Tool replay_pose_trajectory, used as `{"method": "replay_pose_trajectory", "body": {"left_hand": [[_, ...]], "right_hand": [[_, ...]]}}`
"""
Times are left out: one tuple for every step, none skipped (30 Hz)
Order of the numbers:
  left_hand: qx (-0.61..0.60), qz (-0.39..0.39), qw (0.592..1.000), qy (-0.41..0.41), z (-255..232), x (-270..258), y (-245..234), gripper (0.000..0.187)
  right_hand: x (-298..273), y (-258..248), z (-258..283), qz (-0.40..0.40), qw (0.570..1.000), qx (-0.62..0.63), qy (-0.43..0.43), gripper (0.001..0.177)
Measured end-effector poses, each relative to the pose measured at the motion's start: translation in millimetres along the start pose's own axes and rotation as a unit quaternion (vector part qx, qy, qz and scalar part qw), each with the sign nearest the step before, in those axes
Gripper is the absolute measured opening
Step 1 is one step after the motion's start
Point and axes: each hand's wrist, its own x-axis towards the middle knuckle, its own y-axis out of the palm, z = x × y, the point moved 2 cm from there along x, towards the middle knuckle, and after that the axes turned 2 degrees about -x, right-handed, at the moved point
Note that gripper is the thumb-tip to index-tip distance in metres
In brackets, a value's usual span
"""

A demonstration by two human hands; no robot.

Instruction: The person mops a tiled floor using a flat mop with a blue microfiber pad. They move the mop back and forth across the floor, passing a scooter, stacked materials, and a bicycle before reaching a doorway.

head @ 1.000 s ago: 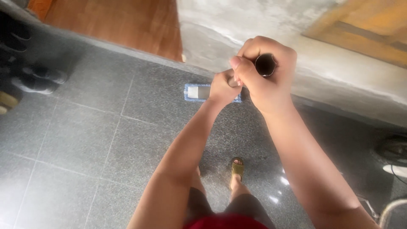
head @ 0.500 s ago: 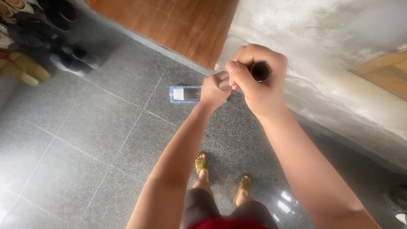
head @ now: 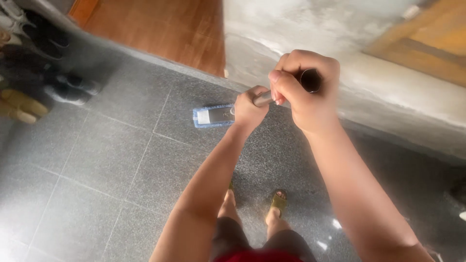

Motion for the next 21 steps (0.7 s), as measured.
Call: {"method": "replay_pose_trajectory", "body": {"left_hand": [[-0.031,0.002,0.999,0.01,-9,-7,14,0.026],[-0.063,0.008,0.998,0.021,-17,-17,30,0.027],[-0.06,0.02,0.998,0.026,-22,-23,49,0.027],[-0.04,0.02,0.999,0.023,-29,-30,71,0.027],[-0.02,0.021,0.999,0.021,-35,-36,94,0.027],[-0.018,0.033,0.999,0.024,-48,-45,110,0.027],[-0.028,0.059,0.998,0.004,-61,-55,127,0.028],[-0.037,0.085,0.996,-0.015,-74,-63,143,0.029],[-0.034,0.096,0.995,-0.012,-89,-74,157,0.029],[-0.042,0.124,0.991,-0.027,-104,-85,171,0.027],[-0.05,0.153,0.986,-0.042,-119,-96,185,0.026],[-0.049,0.164,0.985,-0.037,-124,-102,205,0.026],[-0.051,0.171,0.984,-0.002,-129,-109,225,0.015],[-0.053,0.177,0.982,0.032,-134,-116,242,0.007],[-0.052,0.187,0.98,0.037,-143,-124,257,0.007],[-0.083,0.204,0.975,0.025,-151,-132,270,0.009],[-0.114,0.221,0.968,0.013,-159,-140,283,0.019],[-0.112,0.228,0.967,0.015,-155,-144,300,0.019],[-0.12,0.23,0.965,0.023,-152,-147,316,0.025],[-0.128,0.232,0.964,0.032,-148,-149,331,0.03],[-0.126,0.237,0.963,0.035,-152,-154,339,0.03]], "right_hand": [[-7,-15,6,-0.002,1.0,-0.008,0.007,0.037],[-17,-31,14,-0.006,1.0,-0.018,0.015,0.037],[-26,-47,23,-0.017,0.999,-0.025,0.016,0.037],[-35,-66,30,-0.02,0.999,-0.028,0.026,0.036],[-45,-86,38,-0.022,0.999,-0.032,0.036,0.035],[-56,-101,51,-0.033,0.998,-0.038,0.04,0.035],[-66,-116,64,-0.037,0.994,-0.077,0.066,0.031],[-76,-130,77,-0.041,0.988,-0.114,0.092,0.028],[-88,-147,83,-0.052,0.987,-0.119,0.095,0.028],[-98,-164,90,-0.059,0.986,-0.124,0.096,0.027],[-108,-180,98,-0.067,0.985,-0.129,0.097,0.026],[-117,-195,106,-0.077,0.983,-0.137,0.098,0.026],[-126,-209,114,-0.086,0.98,-0.144,0.106,0.026],[-134,-222,122,-0.094,0.978,-0.149,0.112,0.026],[-142,-235,129,-0.103,0.976,-0.155,0.113,0.026],[-149,-246,136,-0.105,0.974,-0.167,0.11,0.027],[-156,-257,141,-0.108,0.972,-0.178,0.108,0.027],[-162,-265,146,-0.114,0.971,-0.181,0.108,0.027],[-168,-272,150,-0.116,0.968,-0.195,0.109,0.027],[-172,-279,153,-0.117,0.965,-0.208,0.11,0.027],[-176,-283,156,-0.122,0.964,-0.211,0.109,0.027]]}}
